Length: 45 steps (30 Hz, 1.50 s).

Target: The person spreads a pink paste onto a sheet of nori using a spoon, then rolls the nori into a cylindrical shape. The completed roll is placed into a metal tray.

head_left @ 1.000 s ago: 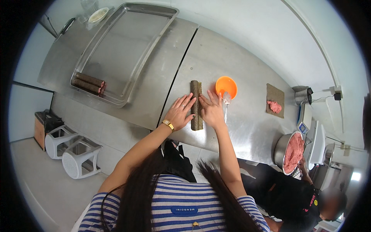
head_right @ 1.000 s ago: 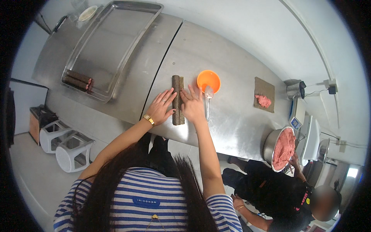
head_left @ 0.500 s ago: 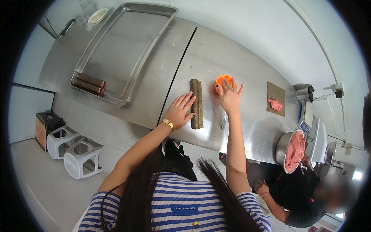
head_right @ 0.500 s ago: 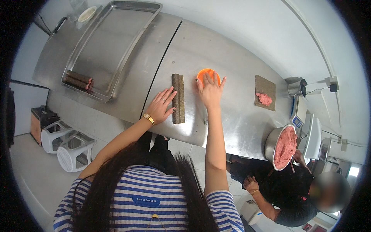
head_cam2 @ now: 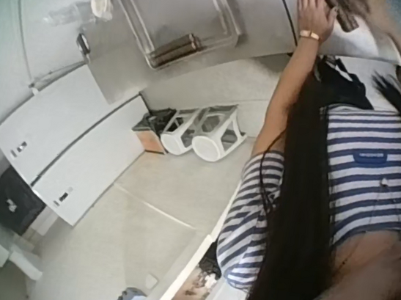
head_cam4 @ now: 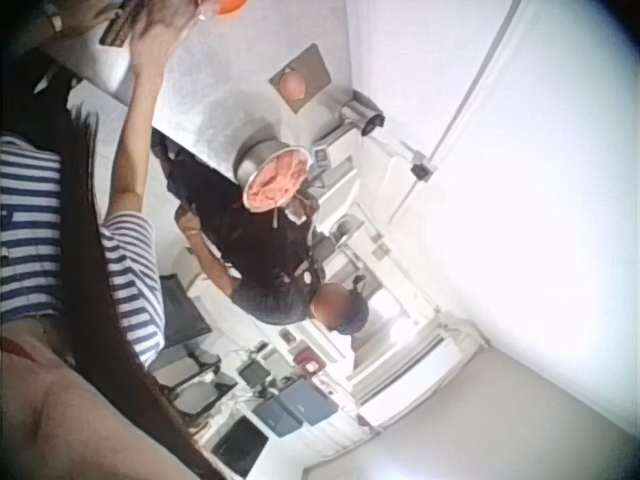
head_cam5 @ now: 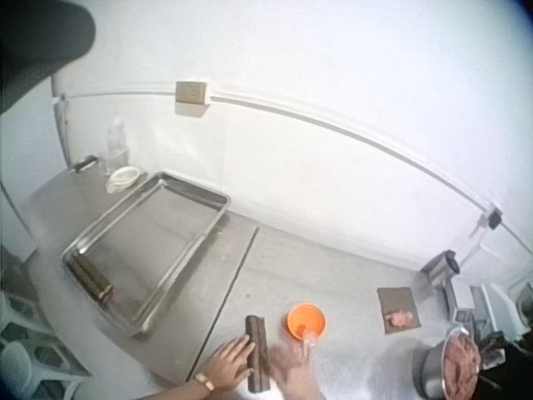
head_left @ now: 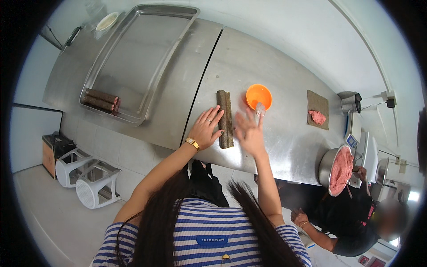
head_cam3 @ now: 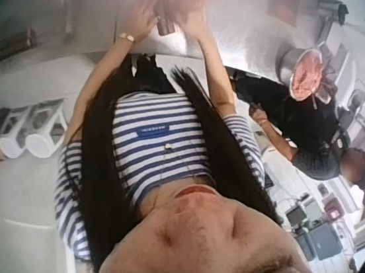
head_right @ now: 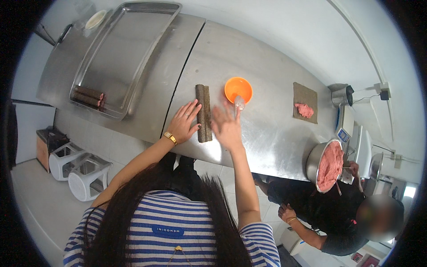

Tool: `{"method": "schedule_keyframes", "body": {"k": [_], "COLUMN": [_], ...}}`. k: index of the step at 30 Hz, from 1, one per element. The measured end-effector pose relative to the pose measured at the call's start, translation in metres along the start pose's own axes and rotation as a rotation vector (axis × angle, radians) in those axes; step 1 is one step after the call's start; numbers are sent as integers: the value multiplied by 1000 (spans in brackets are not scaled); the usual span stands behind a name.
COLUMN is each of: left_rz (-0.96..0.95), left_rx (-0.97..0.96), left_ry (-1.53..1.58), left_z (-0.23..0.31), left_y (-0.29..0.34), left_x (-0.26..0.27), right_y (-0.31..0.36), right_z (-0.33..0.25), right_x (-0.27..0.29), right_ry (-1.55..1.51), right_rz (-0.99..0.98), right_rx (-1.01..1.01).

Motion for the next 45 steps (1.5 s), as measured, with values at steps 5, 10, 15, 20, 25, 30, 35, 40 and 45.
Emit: {"method": "schedule_keyframes", "body": {"k": [5, 10, 15, 20, 25, 30, 35, 40, 45], "left_rz": [-20, -12, 0, -14, -11, -17, -6, 15, 16], "left_rx": [-1, -1, -11, 3, 9, 0, -8, -11, -10], "left_ry": [0, 0, -2, -20, -47, -15, -18, -23, -31], "left_z": [2, 3, 3, 2, 2, 2, 2, 2, 1], "left_y": [0, 1, 2, 0, 0, 0, -1, 1, 0], "left_x": [0, 1, 0, -1, 0, -1, 1, 0, 0], "right_y": [-42, -67, -41, 1, 46, 11, -51, -60, -3], "right_z": [54, 76, 45, -17, -27, 29, 76, 87, 24], "right_x": [33, 28, 40, -20, -37, 24, 42, 32, 17], "right_ry": [144, 169, 40, 60, -55, 26, 162, 73, -121], "right_rz": [160, -29, 182, 4, -224, 114, 71, -129, 69], "right_rx": [-248, -318, -93, 48, 42, -116, -254, -341, 53]}}
Point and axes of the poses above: each hand's wrist, its own y-axis away from the middle knuckle, its own x-axis out of the back of the hand, z = x × y, the point moved 7 cm from there along -y, towards the middle knuckle, and after that the axes turned 15 degrees about -z, right-handed, at the moved point
